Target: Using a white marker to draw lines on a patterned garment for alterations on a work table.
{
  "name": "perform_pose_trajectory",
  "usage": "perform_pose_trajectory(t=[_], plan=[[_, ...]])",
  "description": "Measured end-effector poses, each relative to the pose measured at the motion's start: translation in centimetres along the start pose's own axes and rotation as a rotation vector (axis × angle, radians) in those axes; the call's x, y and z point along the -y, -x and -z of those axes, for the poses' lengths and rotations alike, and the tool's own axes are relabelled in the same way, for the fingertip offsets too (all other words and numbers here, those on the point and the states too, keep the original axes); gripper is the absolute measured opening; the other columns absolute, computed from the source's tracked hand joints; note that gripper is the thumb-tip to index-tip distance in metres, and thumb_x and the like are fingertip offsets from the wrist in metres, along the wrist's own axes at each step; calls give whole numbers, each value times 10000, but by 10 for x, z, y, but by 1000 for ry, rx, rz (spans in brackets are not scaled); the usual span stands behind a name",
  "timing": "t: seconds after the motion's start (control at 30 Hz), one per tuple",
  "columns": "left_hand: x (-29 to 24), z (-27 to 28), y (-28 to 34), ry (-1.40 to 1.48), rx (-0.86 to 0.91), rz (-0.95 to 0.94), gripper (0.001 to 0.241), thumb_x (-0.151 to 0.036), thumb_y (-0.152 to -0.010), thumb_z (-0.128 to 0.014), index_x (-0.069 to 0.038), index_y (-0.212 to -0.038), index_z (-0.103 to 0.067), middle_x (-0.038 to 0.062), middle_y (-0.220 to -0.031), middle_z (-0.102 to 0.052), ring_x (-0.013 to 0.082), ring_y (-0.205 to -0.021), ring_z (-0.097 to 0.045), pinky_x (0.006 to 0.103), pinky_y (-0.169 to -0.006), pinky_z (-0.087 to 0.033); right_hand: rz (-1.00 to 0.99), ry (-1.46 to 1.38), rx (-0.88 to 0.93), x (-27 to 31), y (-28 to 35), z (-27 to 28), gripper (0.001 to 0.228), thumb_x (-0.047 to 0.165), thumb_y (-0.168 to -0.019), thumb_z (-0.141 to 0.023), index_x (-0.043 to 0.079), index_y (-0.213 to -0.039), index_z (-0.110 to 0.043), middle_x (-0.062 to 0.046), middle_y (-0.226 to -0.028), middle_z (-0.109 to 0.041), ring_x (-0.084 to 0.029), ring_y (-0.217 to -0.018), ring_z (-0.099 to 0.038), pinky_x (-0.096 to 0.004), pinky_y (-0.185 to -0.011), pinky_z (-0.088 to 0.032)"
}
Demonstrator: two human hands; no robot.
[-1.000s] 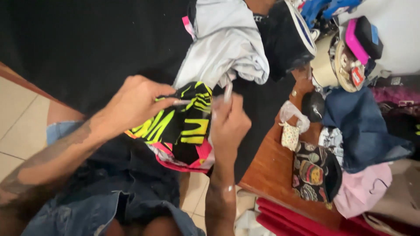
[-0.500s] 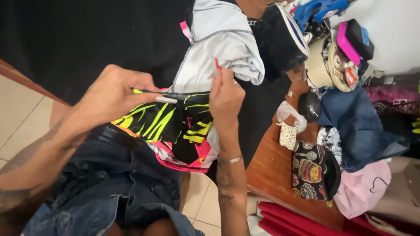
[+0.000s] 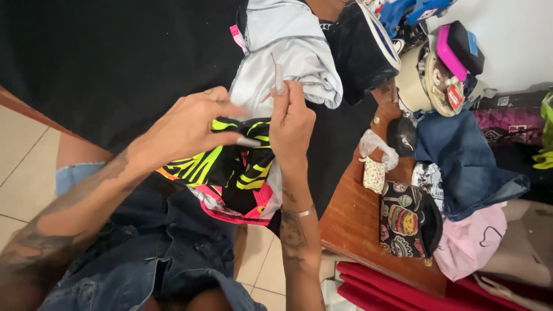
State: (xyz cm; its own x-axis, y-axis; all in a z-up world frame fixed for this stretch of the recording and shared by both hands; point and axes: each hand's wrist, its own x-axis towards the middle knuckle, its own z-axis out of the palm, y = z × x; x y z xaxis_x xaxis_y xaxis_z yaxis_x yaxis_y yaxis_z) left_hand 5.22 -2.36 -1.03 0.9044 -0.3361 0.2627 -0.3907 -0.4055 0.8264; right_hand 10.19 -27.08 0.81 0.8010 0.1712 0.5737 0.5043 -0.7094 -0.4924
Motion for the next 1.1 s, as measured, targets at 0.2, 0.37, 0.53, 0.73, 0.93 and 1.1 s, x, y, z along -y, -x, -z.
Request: perform_pose_trajectory(t=[0.2,0.37,0.53,0.73,0.93,1.1], plan=[[22,-12,0,208,-30,-1,142,-306,-1055,-976,-180,-990,-969,33,-984,-754,303,-978,-789,474,-937,-607,-130,-42,67,-6,-7,1,310,327,-1321,-533,101,-1220,-720,-173,-1029,-888,-409,-898,-873,-528,-884,-674],[31,-17,5,335,-31,36,143,-244,-1077,-956,-116,-1011,-962,68,-933,-757,256,-928,-759,455,-900,-575,-155,-35,118,-25,-1,-24,315,383,-1305,-557,151,-1201,-743,-132,-1040,-903,-427,-981,-884,-537,-923,-673],[29,-20,8,385,-41,114,122,-188,-1043,-981,-106,-1131,-1005,73,-883,-794,230,-890,-777,435,-831,-567,-145,-16,170,-23,-4,-27,313,382,-1308,-536,155,-1228,-735,-115,-1054,-911,-450,-986,-872,-561,-918,-655],[46,-24,14,428,-76,166,130,-168,-1067,-969,-87,-1159,-1014,75,-861,-800,190,-841,-733,397,-779,-535,-144,-28,194,-20,-7,-22,344,402,-1309,-514,162,-1206,-739,-96,-994,-902,-446,-929,-869,-540,-905,-657],[38,-14,17,500,-75,260,110,-197,-1042,-982,-94,-1066,-1011,13,-811,-770,119,-775,-671,341,-727,-503,116,286,-91,-1,15,10,238,292,-1296,-608,148,-1173,-753,-108,-862,-783,-384,-843,-819,-473,-821,-658],[32,-13,14,532,-109,312,44,-164,-1002,-995,-129,-1006,-1020,-12,-777,-766,121,-708,-664,338,-691,-513,97,50,49,24,79,16,323,295,-1190,-718,148,-909,-775,-54,-755,-693,-370,-694,-743,-465,-680,-622]])
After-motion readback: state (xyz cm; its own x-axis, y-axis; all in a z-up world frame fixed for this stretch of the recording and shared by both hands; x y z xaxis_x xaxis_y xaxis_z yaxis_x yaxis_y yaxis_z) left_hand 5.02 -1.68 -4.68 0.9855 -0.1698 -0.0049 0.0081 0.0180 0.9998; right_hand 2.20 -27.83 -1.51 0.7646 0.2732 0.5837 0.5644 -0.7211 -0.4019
